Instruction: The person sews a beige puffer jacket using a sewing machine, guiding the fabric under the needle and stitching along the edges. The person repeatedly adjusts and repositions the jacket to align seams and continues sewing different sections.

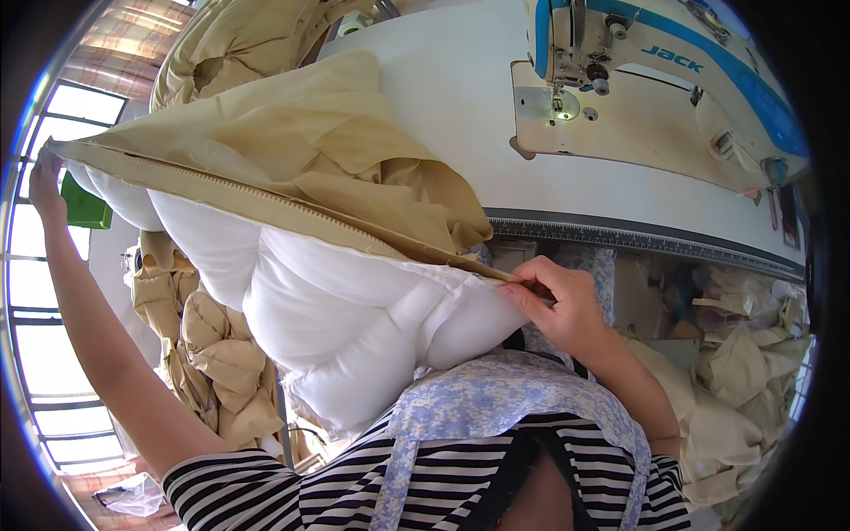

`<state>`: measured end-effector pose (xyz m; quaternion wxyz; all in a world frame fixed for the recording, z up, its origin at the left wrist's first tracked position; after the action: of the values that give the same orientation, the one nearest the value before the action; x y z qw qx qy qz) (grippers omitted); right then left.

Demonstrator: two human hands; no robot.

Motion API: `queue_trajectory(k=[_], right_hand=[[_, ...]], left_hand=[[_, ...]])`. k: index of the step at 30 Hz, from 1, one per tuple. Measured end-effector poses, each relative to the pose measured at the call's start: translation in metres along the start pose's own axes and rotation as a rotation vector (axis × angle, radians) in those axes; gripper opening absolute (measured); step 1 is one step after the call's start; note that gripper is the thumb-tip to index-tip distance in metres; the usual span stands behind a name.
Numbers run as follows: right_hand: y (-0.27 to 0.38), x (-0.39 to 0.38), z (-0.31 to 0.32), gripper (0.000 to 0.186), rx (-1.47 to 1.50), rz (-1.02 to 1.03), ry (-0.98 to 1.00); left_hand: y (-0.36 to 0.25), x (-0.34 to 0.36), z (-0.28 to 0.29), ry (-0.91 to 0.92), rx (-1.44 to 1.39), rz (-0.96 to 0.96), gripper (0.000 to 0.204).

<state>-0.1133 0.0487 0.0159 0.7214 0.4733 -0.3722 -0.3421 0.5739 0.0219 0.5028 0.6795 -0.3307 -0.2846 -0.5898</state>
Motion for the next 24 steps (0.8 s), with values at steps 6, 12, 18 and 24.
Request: queue_trajectory(k=[6, 12, 18, 24], right_hand=[[0.009, -0.011, 0.011, 0.016, -0.102, 0.074, -0.118], [0.002, -0.013, 0.011, 0.017, -0.063, 0.053, -0.121], [-0.004, -0.016, 0.012, 0.019, -0.101, 0.017, -0.113], [-0.002, -0.017, 0.013, 0.019, -0.201, 0.060, -0.135]], left_hand=[[0.015, 0.005, -0.011, -0.005, -0.180, 0.190, 0.058], [0.022, 0.013, -0.023, 0.023, -0.029, 0.154, 0.061], [0.014, 0.012, -0.030, 0.009, 0.033, 0.172, 0.055], [-0.015, 0.002, -0.039, -0.020, -0.043, 0.181, 0.048]])
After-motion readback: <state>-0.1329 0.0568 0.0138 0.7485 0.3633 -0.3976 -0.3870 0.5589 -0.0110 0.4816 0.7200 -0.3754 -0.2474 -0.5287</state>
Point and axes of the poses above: each hand's wrist, its own x-axis towards the middle knuckle, its own z-axis out of the back of the hand, y = z × x, the point moved 10 cm from there along x, towards the middle knuckle, and after that the axes turned 3 degrees about y, right-handed, at the moved point
